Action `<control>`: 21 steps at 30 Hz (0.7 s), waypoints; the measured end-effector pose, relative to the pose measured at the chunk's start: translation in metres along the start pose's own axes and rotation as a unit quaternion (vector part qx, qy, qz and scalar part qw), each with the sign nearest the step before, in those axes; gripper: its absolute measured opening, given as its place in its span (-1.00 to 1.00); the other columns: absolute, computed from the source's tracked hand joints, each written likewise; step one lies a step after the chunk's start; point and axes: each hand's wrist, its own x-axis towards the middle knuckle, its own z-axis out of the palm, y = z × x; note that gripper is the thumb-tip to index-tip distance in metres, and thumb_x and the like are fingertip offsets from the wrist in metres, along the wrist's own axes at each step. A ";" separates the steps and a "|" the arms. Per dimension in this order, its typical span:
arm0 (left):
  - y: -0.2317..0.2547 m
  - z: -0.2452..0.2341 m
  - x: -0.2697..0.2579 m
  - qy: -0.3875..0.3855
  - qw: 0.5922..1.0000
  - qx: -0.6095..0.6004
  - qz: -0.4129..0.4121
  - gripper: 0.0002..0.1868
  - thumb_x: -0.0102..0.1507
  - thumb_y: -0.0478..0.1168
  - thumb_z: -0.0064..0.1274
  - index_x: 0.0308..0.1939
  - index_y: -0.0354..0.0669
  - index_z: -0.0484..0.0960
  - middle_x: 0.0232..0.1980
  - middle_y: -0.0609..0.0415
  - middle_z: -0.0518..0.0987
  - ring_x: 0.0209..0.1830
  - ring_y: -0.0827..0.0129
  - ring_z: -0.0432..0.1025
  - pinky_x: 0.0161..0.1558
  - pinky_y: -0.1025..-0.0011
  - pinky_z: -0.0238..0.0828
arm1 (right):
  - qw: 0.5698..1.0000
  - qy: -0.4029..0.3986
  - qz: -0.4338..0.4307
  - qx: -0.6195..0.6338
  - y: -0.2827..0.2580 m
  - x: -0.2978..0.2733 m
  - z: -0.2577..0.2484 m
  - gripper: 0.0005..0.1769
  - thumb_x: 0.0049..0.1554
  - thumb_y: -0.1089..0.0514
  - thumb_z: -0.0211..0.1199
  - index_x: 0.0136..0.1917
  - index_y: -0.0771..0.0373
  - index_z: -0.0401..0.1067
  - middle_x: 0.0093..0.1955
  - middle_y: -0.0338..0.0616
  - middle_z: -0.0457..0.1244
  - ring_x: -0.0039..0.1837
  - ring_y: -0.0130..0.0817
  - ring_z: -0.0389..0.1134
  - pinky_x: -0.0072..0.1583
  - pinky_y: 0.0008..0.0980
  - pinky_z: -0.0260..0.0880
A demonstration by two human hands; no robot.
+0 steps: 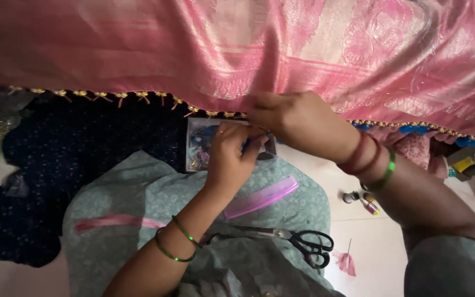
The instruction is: Attaching blue decorative tassels to the border of a pink sari.
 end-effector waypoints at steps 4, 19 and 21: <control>0.014 -0.013 0.007 -0.017 0.988 0.144 0.052 -0.90 0.17 -0.32 0.22 -0.23 -0.17 0.69 -0.20 0.00 0.64 -0.06 0.05 0.47 -0.01 0.09 0.33 | 0.999 -0.012 0.017 -0.030 0.005 0.017 0.016 -0.66 0.01 0.23 0.32 0.10 0.19 0.54 -0.04 -0.11 0.33 -0.18 -0.13 0.41 -0.18 -0.21 0.41; -0.051 0.042 -0.033 -0.050 0.827 -0.442 -0.344 -0.87 0.27 -0.36 0.20 -0.10 -0.28 0.69 -0.15 0.12 0.67 -0.13 0.50 0.52 0.03 0.48 0.45 | 0.910 0.057 0.317 0.263 -0.014 -0.064 0.043 -0.83 0.18 0.22 0.29 0.06 0.23 0.47 -0.17 -0.14 0.41 -0.23 -0.26 0.51 -0.19 -0.37 0.49; -0.048 0.039 -0.032 -0.042 0.836 -0.423 -0.347 -0.87 0.26 -0.37 0.21 -0.11 -0.28 0.71 -0.15 0.13 0.67 -0.14 0.51 0.51 0.01 0.48 0.44 | 0.940 0.063 0.259 0.211 -0.005 -0.075 0.045 -0.80 0.13 0.26 0.28 0.06 0.21 0.49 -0.11 -0.14 0.41 -0.17 -0.23 0.50 -0.15 -0.35 0.48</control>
